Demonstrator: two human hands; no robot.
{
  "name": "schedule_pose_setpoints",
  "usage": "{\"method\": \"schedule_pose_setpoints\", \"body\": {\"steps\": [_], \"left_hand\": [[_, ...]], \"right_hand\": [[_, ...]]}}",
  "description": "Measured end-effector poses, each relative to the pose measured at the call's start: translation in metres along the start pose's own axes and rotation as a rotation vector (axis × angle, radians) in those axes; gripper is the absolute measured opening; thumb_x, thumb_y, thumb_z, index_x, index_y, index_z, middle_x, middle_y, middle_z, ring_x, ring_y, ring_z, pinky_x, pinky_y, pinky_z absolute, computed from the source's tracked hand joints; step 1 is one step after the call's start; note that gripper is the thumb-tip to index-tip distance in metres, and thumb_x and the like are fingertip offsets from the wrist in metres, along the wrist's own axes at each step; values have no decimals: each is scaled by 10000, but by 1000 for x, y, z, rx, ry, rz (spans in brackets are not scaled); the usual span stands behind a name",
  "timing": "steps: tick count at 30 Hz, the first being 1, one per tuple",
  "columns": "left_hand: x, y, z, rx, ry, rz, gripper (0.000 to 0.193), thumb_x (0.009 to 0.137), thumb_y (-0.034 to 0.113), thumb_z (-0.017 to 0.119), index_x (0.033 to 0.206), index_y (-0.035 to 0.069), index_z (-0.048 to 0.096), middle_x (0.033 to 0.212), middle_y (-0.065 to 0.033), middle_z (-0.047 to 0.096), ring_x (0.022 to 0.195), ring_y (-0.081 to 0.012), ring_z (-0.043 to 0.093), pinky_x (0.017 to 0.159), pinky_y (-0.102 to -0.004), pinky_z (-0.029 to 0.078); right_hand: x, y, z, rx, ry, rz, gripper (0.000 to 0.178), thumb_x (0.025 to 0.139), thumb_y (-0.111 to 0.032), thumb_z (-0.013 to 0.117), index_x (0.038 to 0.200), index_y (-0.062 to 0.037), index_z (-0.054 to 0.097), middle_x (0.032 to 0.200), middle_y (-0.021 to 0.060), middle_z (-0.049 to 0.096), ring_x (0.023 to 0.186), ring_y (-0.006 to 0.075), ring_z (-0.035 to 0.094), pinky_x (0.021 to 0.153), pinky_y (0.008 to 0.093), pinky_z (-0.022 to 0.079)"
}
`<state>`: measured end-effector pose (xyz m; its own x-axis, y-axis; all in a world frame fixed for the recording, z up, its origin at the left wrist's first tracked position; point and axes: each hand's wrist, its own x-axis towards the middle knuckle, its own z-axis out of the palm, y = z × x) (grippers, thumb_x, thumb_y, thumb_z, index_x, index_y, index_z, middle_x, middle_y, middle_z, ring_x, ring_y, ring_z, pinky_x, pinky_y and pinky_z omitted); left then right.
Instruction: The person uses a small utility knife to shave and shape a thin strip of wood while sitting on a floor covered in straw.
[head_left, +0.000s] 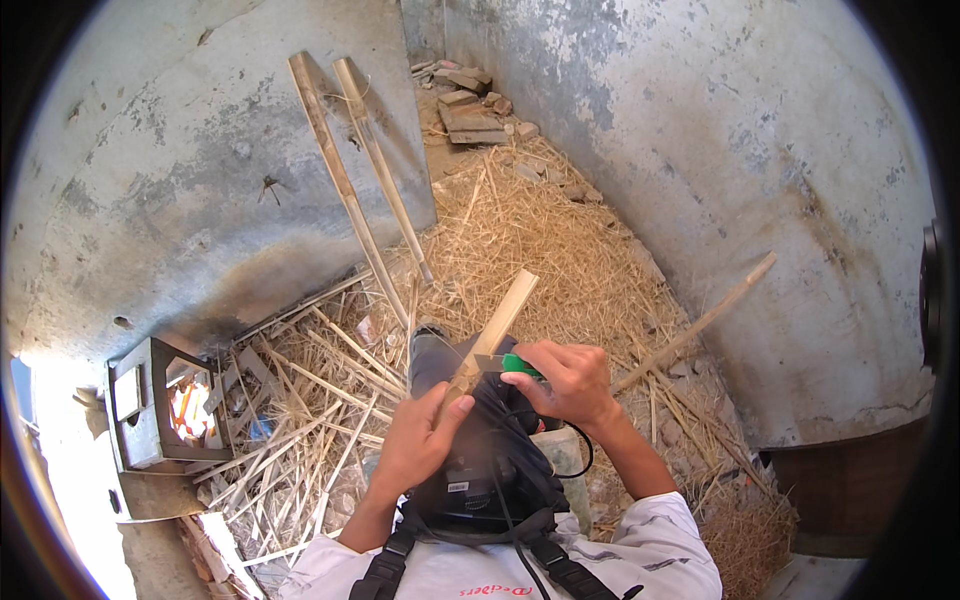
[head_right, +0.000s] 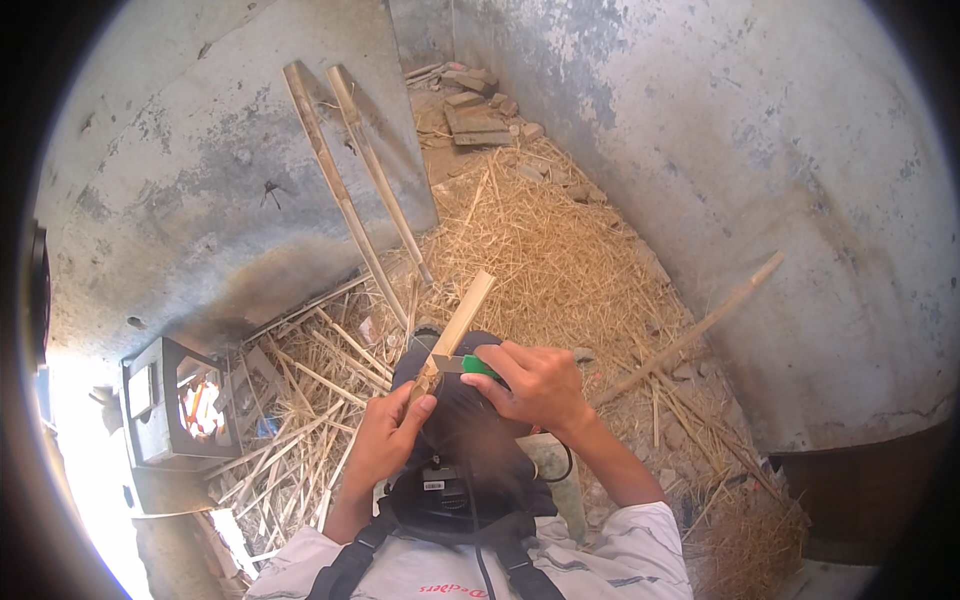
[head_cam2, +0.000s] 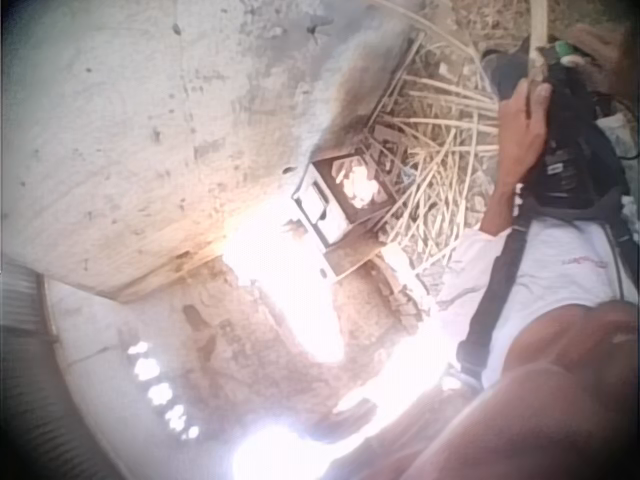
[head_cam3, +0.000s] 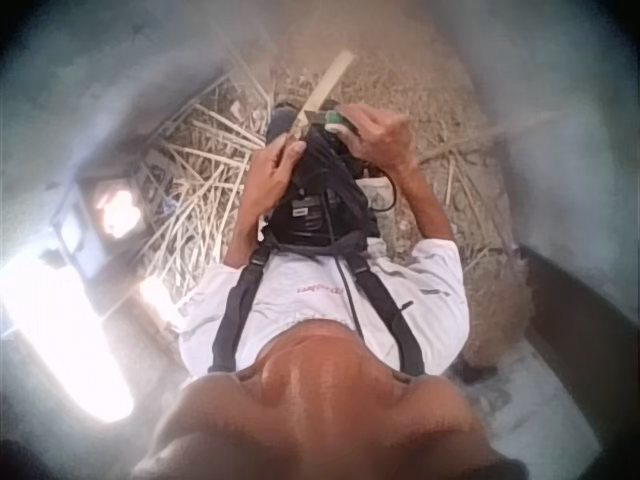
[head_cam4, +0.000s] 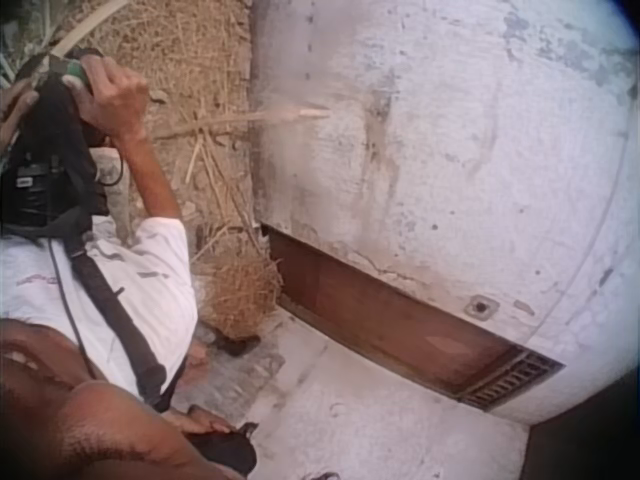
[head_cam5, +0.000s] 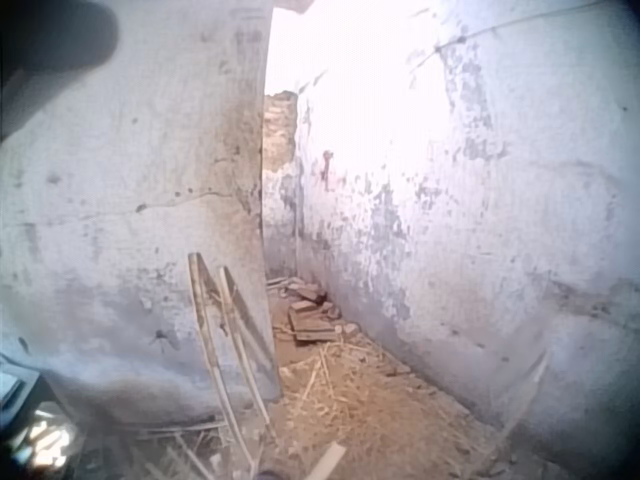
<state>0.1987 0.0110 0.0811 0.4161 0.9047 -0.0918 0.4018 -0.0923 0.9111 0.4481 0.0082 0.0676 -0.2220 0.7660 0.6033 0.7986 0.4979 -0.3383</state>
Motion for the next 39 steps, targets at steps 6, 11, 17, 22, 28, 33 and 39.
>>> {"method": "schedule_pose_setpoints", "body": {"steps": [6, 11, 17, 22, 28, 33, 39], "left_hand": [[-1, 0, -4, 4, 9, -6, 365, 1080, 347, 615, 969, 0, 636, 643, -186, 547, 550, -322, 508, 556, -421, 383], [2, -2, -7, 28, -15, -30, 384, 1082, 358, 609, 957, -4, 628, 637, -183, 537, 546, -320, 493, 560, -414, 393], [-29, -15, -9, 73, -223, -42, 386, 1053, 399, 644, 976, 20, 647, 656, -226, 591, 582, -410, 554, 584, -455, 450], [-5, -12, -8, 310, -18, -32, 396, 1027, 437, 671, 984, 45, 631, 704, -251, 635, 712, -488, 652, 622, -547, 473], [20, 7, 2, 391, 48, 168, 351, 1030, 381, 692, 1060, 40, 615, 699, -215, 622, 659, -439, 637, 590, -491, 458], [41, 30, 7, 479, -18, 271, 326, 1027, 373, 693, 1098, 64, 620, 757, -168, 678, 714, -402, 678, 626, -495, 496], [68, 50, 6, 436, -48, 487, 399, 1019, 302, 692, 1336, 81, 591, 1129, -175, 710, 1019, -394, 709, 836, -479, 561]], "right_hand": [[3, 2, 2, -23, -19, -19, 316, 902, -420, 807, 1016, -134, 740, 770, 4, 673, 592, 194, 681, 520, 343, 507], [4, 18, 6, -52, 109, 33, 288, 962, -403, 758, 1013, -120, 759, 763, 35, 700, 566, 224, 669, 521, 359, 507], [18, 118, -56, -86, 406, 676, 314, 1052, -341, 654, 1090, -47, 756, 706, 29, 622, 564, 127, 517, 541, 335, 397], [-17, 82, -57, 308, 247, 695, 340, 1030, -345, 680, 1212, -64, 732, 775, -15, 648, 674, 79, 540, 606, 294, 424], [-10, 26, -37, 844, 133, 699, 515, 966, -353, 767, 1331, -6, 659, 749, -32, 598, 712, 67, 550, 625, 243, 431], [0, 11, -33, 995, 333, 749, 319, 1018, -245, 709, 1224, -1, 711, 660, -78, 518, 507, -4, 352, 453, 231, 237], [4, 15, -65, 603, 821, 665, 148, 993, -173, 745, 1056, -46, 787, 627, -103, 521, 503, -3, 355, 449, 233, 234]]}}
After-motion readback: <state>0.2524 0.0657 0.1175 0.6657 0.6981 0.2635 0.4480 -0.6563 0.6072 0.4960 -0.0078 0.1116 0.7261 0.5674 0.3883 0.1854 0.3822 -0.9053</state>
